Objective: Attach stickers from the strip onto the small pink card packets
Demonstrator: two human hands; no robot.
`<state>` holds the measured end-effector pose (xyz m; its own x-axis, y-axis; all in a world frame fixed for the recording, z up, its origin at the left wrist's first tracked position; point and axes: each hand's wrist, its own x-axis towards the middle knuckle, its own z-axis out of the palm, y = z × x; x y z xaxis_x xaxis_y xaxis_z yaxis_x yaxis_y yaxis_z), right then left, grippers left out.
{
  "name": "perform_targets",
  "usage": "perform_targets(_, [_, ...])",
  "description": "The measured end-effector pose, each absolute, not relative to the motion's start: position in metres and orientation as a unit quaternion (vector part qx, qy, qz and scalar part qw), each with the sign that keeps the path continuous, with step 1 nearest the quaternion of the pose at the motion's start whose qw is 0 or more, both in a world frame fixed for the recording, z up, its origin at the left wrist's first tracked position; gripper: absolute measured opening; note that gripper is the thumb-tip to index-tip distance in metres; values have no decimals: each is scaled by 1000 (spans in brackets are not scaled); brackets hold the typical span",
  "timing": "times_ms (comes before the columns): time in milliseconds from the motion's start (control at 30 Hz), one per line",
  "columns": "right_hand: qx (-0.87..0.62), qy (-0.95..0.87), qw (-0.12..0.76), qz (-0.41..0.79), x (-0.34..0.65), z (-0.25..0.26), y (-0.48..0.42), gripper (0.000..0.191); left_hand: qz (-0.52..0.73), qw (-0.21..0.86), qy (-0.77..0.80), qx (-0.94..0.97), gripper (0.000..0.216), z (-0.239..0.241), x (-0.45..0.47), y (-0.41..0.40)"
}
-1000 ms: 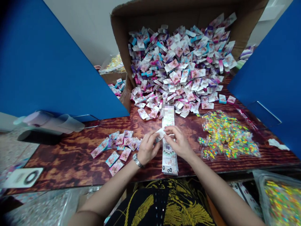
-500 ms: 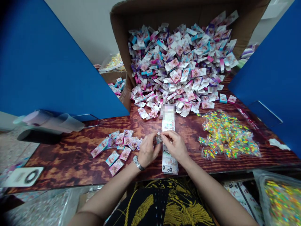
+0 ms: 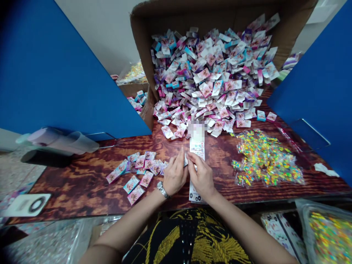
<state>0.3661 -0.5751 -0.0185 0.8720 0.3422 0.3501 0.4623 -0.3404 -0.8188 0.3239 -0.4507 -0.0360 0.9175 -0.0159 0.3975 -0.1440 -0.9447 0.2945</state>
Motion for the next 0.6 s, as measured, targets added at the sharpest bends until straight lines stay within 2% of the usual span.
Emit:
perform_targets(300, [-817, -233, 527, -36, 350, -29, -569, 37, 186, 109, -27, 976, 66, -37, 324, -455])
perform_targets(400, [-801, -291, 523, 25, 366, -31, -575, 40, 188, 119, -26, 974, 68, -38, 323, -446])
perform_targets(467, [-797, -350, 489, 59, 391, -34, -586, 43, 188, 113, -27, 975, 66, -40, 322, -431])
perform_targets(600, [-845, -420, 332, -1, 448, -52, -611, 56, 183, 68, 26, 980, 59, -46, 322, -388])
